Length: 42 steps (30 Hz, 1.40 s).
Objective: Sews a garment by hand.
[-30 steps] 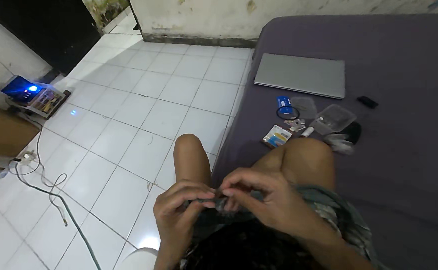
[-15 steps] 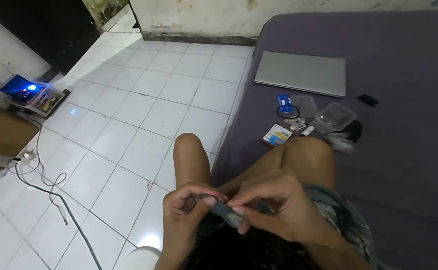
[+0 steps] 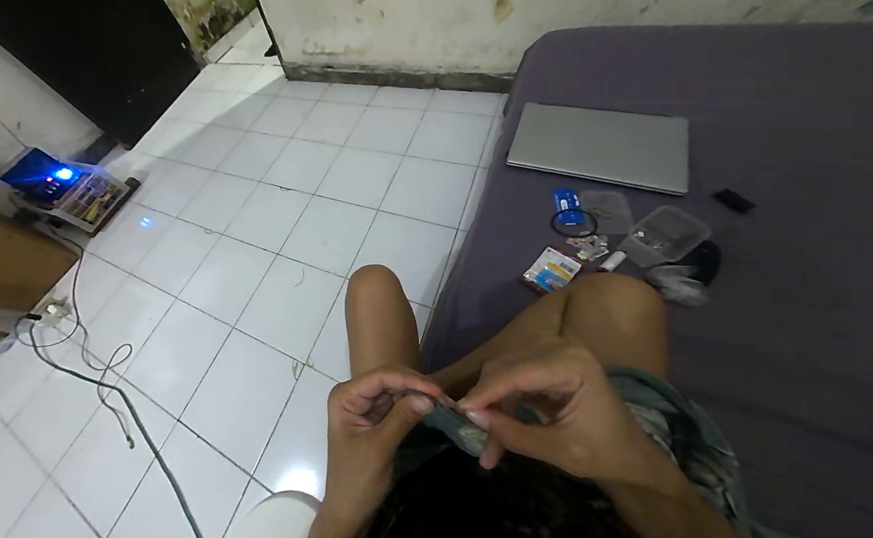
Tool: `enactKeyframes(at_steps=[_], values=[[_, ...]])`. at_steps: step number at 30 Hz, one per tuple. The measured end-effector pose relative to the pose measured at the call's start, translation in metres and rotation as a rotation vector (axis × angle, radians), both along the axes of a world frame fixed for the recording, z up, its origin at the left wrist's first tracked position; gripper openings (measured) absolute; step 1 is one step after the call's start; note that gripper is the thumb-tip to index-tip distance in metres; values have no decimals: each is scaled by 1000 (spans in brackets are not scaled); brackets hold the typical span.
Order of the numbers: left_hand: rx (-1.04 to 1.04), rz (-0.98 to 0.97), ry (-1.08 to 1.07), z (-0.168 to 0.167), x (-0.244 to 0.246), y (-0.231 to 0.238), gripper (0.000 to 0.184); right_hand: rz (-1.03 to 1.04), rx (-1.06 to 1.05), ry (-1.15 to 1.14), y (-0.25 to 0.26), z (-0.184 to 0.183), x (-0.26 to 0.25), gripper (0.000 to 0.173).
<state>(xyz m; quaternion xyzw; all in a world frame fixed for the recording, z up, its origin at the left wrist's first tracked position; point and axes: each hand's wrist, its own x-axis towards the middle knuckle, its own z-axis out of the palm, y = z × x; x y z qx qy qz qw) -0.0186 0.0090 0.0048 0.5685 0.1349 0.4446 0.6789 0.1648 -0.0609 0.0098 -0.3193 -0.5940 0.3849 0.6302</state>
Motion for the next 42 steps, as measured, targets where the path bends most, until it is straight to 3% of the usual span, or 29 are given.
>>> enactKeyframes(at_steps=[10,17,24,30,42], values=[[-52,-64,16,0,-1,1,18,-8,47,-49,3,1,2,11],[-209,-247,-21,2,-1,3,17,-16,66,-104,6,1,3,14],[-239,-203,-2,4,-2,1,16,-123,46,-115,6,0,-4,15],[-204,-128,18,1,-2,2,16,-71,-62,-32,6,-4,-5,14],[-209,-86,22,-2,4,-2,13,-129,-6,-71,9,-6,-7,14]])
